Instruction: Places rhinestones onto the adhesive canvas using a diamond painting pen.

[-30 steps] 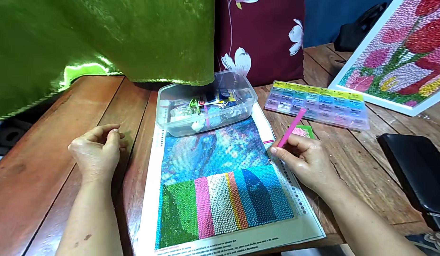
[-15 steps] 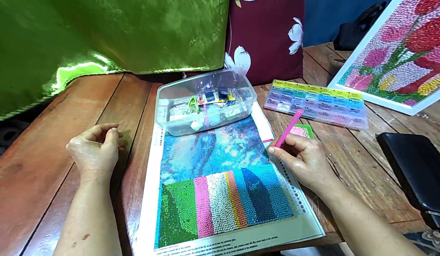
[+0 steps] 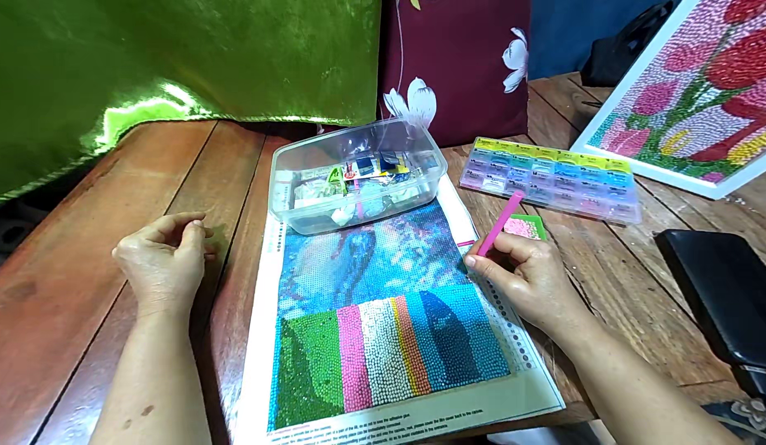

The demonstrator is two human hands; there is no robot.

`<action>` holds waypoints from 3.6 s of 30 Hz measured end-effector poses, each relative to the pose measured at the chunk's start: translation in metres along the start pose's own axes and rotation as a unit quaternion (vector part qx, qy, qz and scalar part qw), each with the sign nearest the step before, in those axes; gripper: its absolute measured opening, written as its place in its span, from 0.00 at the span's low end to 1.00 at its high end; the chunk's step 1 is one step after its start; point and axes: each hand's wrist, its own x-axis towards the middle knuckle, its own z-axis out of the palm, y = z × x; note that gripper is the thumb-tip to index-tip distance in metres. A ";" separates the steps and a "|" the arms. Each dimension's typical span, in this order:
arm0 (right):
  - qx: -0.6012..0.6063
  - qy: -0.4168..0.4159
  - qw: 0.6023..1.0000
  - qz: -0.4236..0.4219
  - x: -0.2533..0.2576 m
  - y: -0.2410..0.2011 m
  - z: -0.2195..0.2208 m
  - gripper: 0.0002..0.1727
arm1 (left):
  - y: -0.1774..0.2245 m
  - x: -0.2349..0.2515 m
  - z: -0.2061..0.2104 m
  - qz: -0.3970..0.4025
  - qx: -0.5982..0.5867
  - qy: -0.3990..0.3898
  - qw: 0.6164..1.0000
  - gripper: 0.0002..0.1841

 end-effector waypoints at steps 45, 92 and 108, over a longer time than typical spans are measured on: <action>-0.063 0.119 0.989 0.068 -0.024 0.017 -0.048 0.05 | -0.011 0.001 0.000 0.014 0.000 -0.006 1.000 0.19; -0.083 0.115 0.988 0.064 -0.025 0.018 -0.046 0.05 | -0.013 0.002 0.001 0.011 -0.020 -0.013 1.000 0.19; -0.073 0.120 0.988 0.059 -0.025 0.019 -0.046 0.05 | -0.010 0.001 0.001 -0.008 -0.021 -0.012 1.000 0.18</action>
